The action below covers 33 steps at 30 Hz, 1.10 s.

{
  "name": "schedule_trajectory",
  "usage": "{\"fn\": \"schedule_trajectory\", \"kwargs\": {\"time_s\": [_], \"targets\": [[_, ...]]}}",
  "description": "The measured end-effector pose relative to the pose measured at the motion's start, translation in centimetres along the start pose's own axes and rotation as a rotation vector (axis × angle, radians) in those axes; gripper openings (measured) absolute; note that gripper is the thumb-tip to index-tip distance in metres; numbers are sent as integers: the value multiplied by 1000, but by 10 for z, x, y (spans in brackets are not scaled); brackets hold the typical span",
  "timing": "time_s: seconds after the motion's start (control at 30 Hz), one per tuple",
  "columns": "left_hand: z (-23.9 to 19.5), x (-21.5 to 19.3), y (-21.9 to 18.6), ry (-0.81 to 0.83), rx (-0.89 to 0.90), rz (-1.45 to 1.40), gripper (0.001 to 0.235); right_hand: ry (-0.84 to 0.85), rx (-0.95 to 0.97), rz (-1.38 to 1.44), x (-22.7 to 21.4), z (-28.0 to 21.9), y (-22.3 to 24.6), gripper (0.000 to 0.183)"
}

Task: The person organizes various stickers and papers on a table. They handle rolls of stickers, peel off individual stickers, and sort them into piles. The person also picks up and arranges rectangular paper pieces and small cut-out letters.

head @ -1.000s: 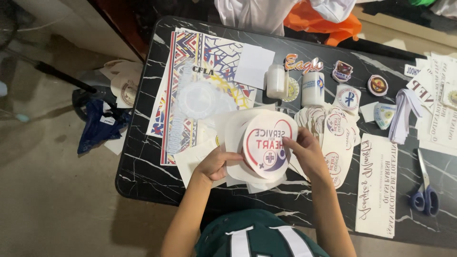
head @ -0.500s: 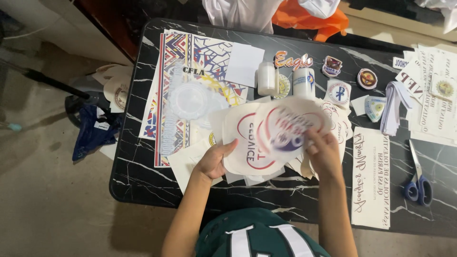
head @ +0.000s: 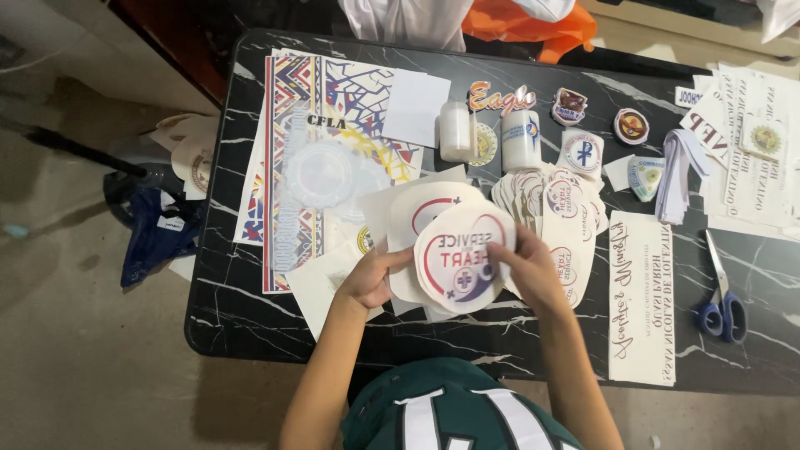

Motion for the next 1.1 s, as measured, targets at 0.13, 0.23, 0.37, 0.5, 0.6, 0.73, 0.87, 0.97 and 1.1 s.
{"fn": "schedule_trajectory", "kwargs": {"time_s": [0.13, 0.23, 0.37, 0.5, 0.6, 0.73, 0.87, 0.97, 1.1], "targets": [[24, -18, 10, 38, -1, -57, 58, -24, -38, 37, 2, -2, -6, 37], [40, -20, 15, 28, -27, -14, 58, -50, -119, 65, -1, 2, -8, 37], [54, -15, 19, -17, -58, 13, 57, -175, -166, -35, -21, 9, -20, 28], [60, -10, 26, 3, -38, 29, 58, -234, -244, -7, -25, 4, -11, 32], [65, -5, 30, 13, -51, 47, 56, -217, -123, 133, -23, -3, 8, 39], [62, 10, 32, 33, -74, 22, 53, -177, -248, 47, -47, -7, -4, 20], [67, 12, 40, 90, -124, -64, 49, -327, -290, 104, -81, -4, -14, 22], [70, 22, 41, 88, -151, -72, 49, -321, -292, 404, -111, -4, -5, 29], [67, 38, 31, 132, -125, -31, 49, -180, -186, 1039, -189, 9, -45, 23]]}}
Point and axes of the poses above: each hand's wrist, its own z-axis towards the middle knuckle, its own x-axis out of the palm, y = z × x, the point moved 5 cm from there along z, towards the middle knuckle, and after that the axes turned 6 degrees about -y, right-handed, at the moved point
